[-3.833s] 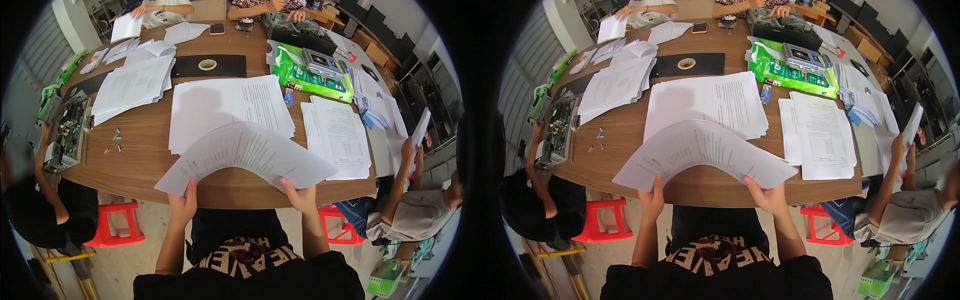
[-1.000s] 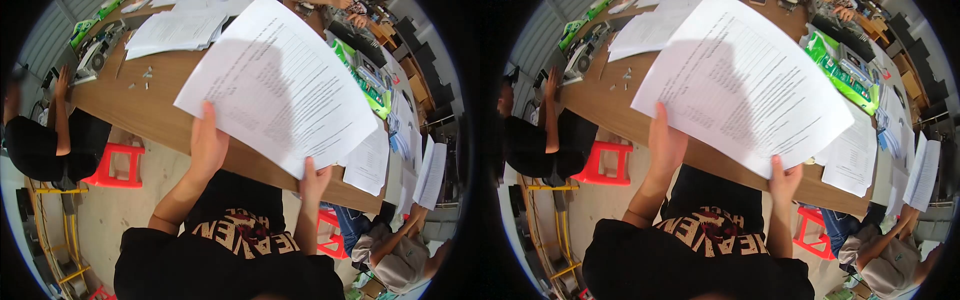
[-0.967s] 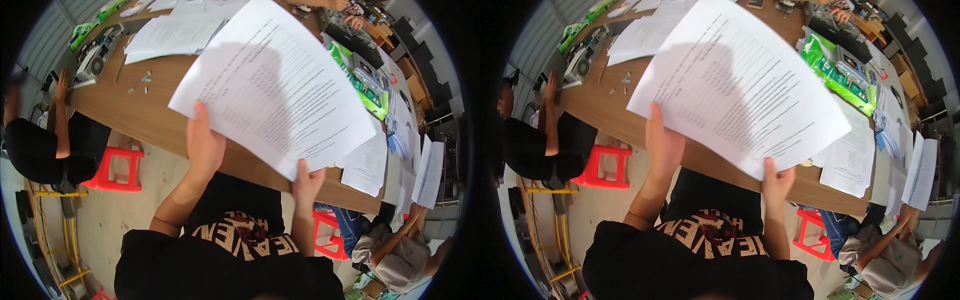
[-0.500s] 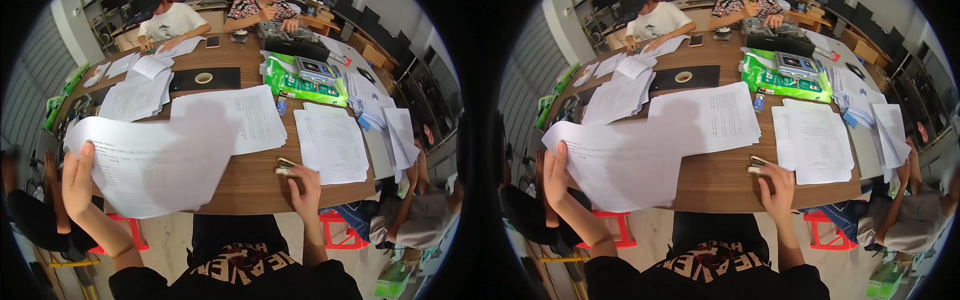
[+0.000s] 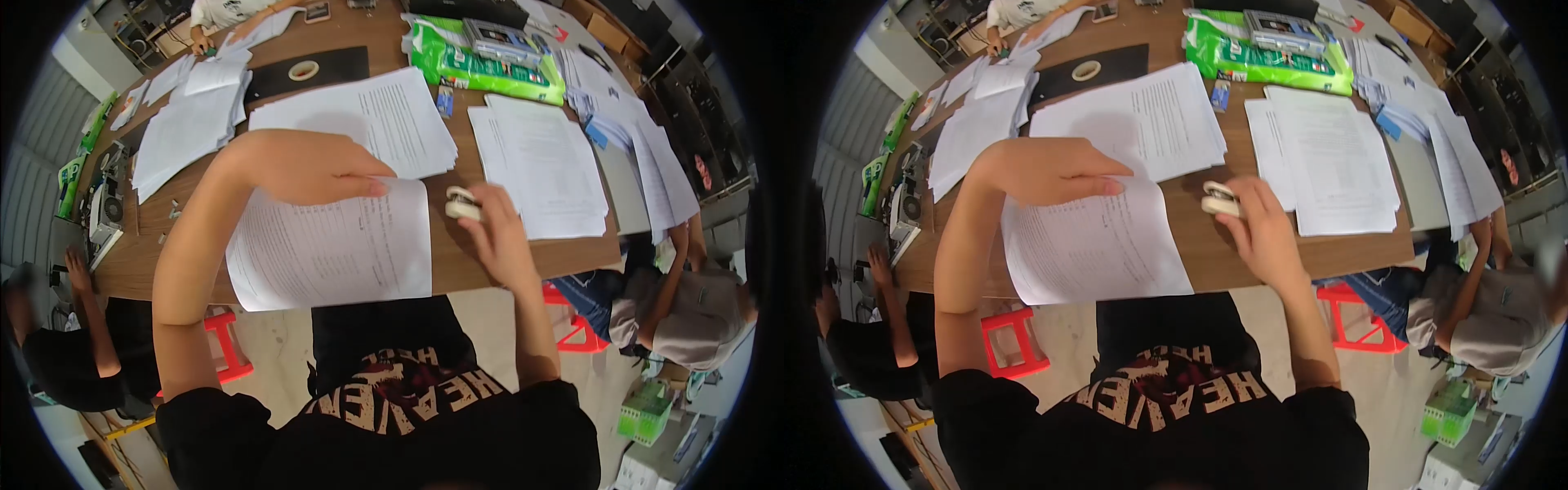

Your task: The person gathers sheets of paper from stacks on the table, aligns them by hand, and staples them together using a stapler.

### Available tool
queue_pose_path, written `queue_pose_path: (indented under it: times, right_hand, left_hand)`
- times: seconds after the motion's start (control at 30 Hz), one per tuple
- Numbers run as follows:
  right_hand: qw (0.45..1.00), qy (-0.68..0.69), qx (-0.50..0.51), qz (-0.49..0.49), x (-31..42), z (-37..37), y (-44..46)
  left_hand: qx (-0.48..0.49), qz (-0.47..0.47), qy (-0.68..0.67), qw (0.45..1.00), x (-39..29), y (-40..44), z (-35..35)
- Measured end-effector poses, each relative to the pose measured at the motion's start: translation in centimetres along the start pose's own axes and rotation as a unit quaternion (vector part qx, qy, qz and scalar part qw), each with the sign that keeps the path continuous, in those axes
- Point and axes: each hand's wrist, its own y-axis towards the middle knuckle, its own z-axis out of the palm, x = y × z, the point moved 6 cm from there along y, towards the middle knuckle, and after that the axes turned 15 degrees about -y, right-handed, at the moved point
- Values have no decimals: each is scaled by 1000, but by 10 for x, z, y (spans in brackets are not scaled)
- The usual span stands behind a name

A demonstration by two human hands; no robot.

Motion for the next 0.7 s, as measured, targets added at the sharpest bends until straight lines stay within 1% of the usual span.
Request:
queue_pose_path:
  times: [0.03,0.07,0.1,0.13,0.17,0.2,0.23,0.27,0.33,0.4,0.47,0.53,0.57,0.63,0.67,0.7]
  right_hand:
    - [1000,0,6,10,3,-10,6]
    - [1000,-11,8,-24,14,-21,13]
    - [998,-22,10,-60,25,-32,20]
    - [998,-22,14,-54,31,-41,26]
    - [994,-63,34,-82,42,-46,32]
    - [987,-103,52,-113,50,-48,37]
    - [982,-112,52,-144,56,-48,39]
    - [982,-111,55,-144,60,-50,41]
    - [966,-168,104,-164,71,-47,42]
    - [962,-181,115,-168,75,-48,43]
    - [958,-195,123,-172,73,-45,41]
    - [984,-130,73,-101,56,-45,41]
    - [983,-131,73,-101,48,-39,37]
    - [995,-52,86,9,16,-20,27]
    - [995,-52,87,8,9,-11,19]
    - [990,-102,99,4,2,1,11]
  left_hand:
    - [27,-41,-16,999,3,6,3]
    - [54,-81,-29,995,7,10,7]
    - [61,-80,-34,994,7,14,9]
    - [57,-90,-25,994,8,16,10]
    - [51,-100,-16,994,10,18,10]
    - [54,-100,-18,993,10,19,12]
    - [49,-73,-26,996,7,21,13]
    - [42,-47,-34,997,4,23,13]
    - [43,-47,-39,997,6,24,15]
    - [44,-48,-44,997,9,24,17]
    - [27,-29,-35,999,10,24,17]
    - [27,-28,-33,999,14,25,18]
    - [26,-29,-30,999,16,25,18]
    - [28,-31,-26,999,17,24,19]
    - [32,-35,-22,999,19,23,19]
    - [32,-36,-23,999,21,23,20]
